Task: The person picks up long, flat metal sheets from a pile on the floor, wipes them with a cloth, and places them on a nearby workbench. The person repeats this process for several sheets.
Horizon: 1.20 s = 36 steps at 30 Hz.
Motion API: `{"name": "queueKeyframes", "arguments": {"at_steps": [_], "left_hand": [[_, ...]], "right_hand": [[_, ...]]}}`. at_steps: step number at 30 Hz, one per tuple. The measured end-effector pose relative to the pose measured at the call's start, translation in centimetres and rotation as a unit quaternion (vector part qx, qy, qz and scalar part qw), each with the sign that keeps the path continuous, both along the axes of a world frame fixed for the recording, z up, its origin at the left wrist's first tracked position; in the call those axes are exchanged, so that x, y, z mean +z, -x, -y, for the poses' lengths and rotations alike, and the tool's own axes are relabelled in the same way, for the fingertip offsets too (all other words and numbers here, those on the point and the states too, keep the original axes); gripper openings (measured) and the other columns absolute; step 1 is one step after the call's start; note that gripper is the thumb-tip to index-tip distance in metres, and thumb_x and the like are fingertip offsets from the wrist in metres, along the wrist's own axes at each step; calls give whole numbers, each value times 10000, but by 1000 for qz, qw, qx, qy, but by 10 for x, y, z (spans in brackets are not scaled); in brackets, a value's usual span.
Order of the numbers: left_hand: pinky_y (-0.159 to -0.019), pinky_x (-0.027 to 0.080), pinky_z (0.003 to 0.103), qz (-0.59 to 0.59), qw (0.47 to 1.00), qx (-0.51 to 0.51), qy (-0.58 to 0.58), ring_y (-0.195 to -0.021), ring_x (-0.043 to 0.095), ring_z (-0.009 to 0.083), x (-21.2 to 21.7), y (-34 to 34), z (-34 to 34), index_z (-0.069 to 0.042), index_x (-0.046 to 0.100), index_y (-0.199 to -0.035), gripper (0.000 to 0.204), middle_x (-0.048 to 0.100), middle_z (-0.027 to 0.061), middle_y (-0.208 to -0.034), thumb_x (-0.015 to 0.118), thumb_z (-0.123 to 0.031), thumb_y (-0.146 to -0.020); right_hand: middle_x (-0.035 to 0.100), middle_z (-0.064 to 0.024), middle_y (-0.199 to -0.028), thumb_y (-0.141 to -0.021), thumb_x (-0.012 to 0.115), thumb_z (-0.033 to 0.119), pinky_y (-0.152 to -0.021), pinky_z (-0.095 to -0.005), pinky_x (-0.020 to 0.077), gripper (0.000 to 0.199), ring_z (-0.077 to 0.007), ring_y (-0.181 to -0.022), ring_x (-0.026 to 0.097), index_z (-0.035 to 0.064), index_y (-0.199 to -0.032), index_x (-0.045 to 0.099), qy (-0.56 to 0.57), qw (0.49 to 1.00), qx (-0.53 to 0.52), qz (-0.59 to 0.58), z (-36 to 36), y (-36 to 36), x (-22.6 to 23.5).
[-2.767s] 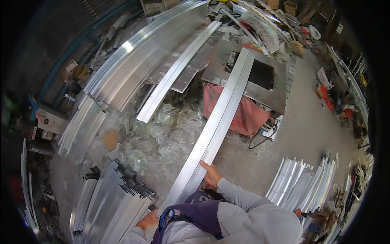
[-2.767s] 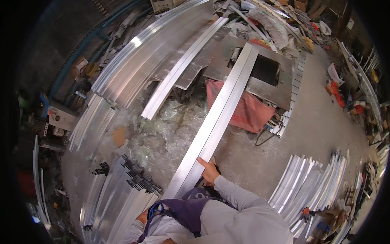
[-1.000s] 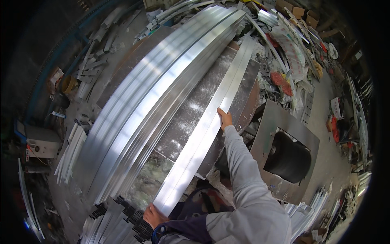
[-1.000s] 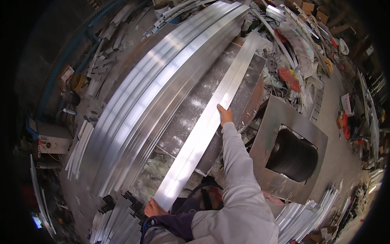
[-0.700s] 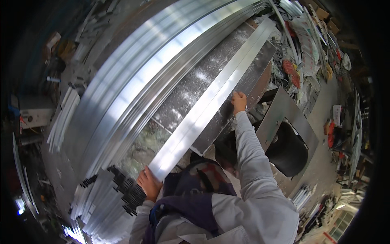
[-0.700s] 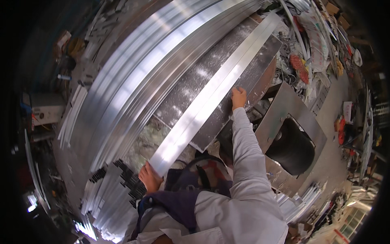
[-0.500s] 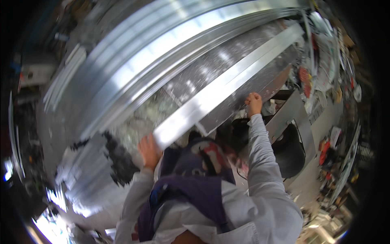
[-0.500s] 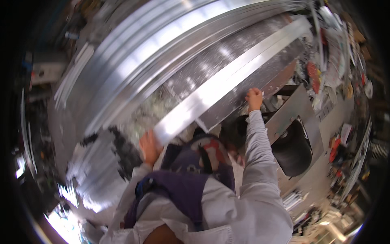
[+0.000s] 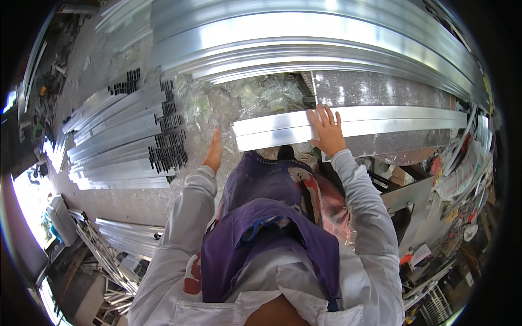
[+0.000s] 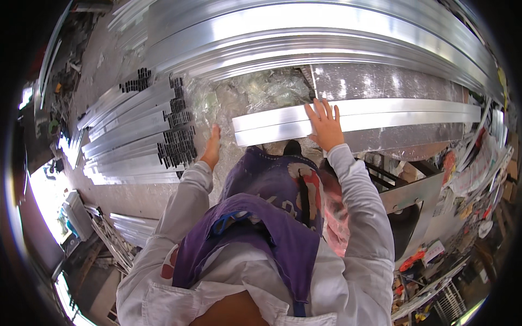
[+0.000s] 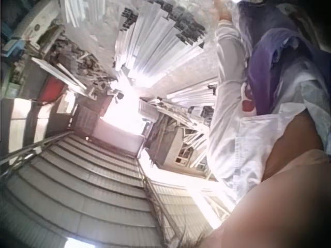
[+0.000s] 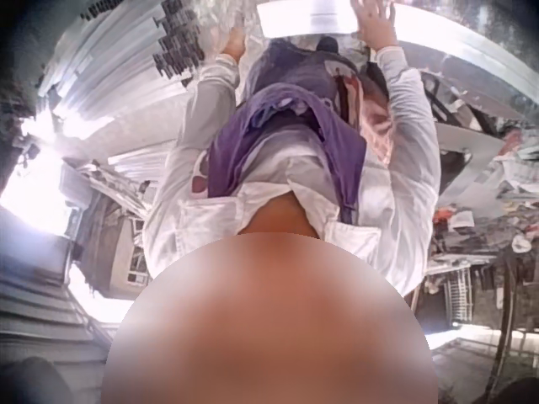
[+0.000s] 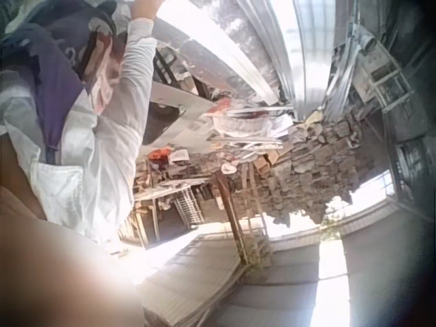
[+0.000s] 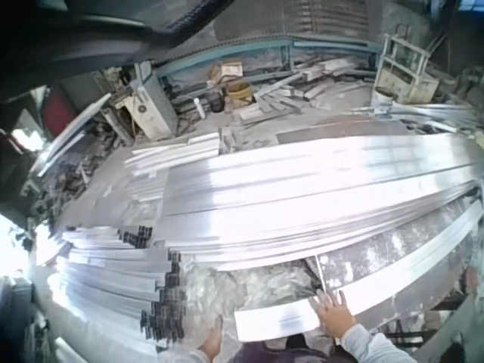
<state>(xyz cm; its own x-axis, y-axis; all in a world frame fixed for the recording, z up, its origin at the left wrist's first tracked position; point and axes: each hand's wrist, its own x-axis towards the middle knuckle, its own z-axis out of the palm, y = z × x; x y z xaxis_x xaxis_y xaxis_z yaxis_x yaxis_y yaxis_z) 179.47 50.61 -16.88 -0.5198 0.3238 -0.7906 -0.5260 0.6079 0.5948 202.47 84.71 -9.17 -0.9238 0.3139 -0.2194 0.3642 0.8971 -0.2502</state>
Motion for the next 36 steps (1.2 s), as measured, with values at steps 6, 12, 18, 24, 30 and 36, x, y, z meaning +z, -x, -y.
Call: {"name": "queueKeyframes", "arguments": {"at_steps": [6,12,18,24,30,36], "left_hand": [[-1171,47,493,118,984,94,-94,-1497,50,259,45,-18,-55,-43,65,-1543,1022,78,120,-1623,177,-806,-872],[-1123,227,369,121,978,132,-107,-1388,294,240,10,-23,-46,-4,255,-1489,930,321,117,-1517,207,-743,-926],[-964,421,306,98,984,91,-118,-1096,556,202,32,-21,-58,43,507,-1295,808,591,114,-1221,245,-654,-981],[-977,437,351,23,994,100,-40,-1126,555,248,-29,-12,-31,60,504,-1307,808,599,164,-1211,381,-655,-951],[-1041,391,417,-311,943,-118,-22,-1210,512,371,112,27,-80,-12,491,-1342,601,500,209,-1346,670,-335,-869],[-1009,399,441,-693,670,-256,-71,-1206,503,345,258,109,-128,-81,552,-1273,632,511,161,-1338,804,-264,-723]], "right_hand": [[377,-137,-1445,-551,891,234,-1129,-554,248,1100,-353,-1356,344,217,-1487,314,-14,994,95,51,8,28,-19],[469,-188,-1290,-647,756,60,-1100,-536,293,923,-384,-1228,434,220,-1469,368,-14,991,127,-29,17,27,-21],[490,-198,-1266,-709,656,-16,-1086,-546,304,824,-402,-1195,457,241,-1450,402,2,993,102,-59,29,33,-26],[457,-183,-1339,-710,725,77,-1119,-565,258,845,-384,-1254,420,226,-1464,373,-20,995,86,-49,39,36,-27],[449,-178,-1366,-679,806,194,-1059,-515,320,722,-379,-1264,409,117,-1332,508,89,988,-60,-114,56,26,10],[520,-199,-1248,-733,736,138,-969,-457,419,510,-393,-1158,493,57,-1209,569,153,952,-218,-154,71,-8,9]]}}
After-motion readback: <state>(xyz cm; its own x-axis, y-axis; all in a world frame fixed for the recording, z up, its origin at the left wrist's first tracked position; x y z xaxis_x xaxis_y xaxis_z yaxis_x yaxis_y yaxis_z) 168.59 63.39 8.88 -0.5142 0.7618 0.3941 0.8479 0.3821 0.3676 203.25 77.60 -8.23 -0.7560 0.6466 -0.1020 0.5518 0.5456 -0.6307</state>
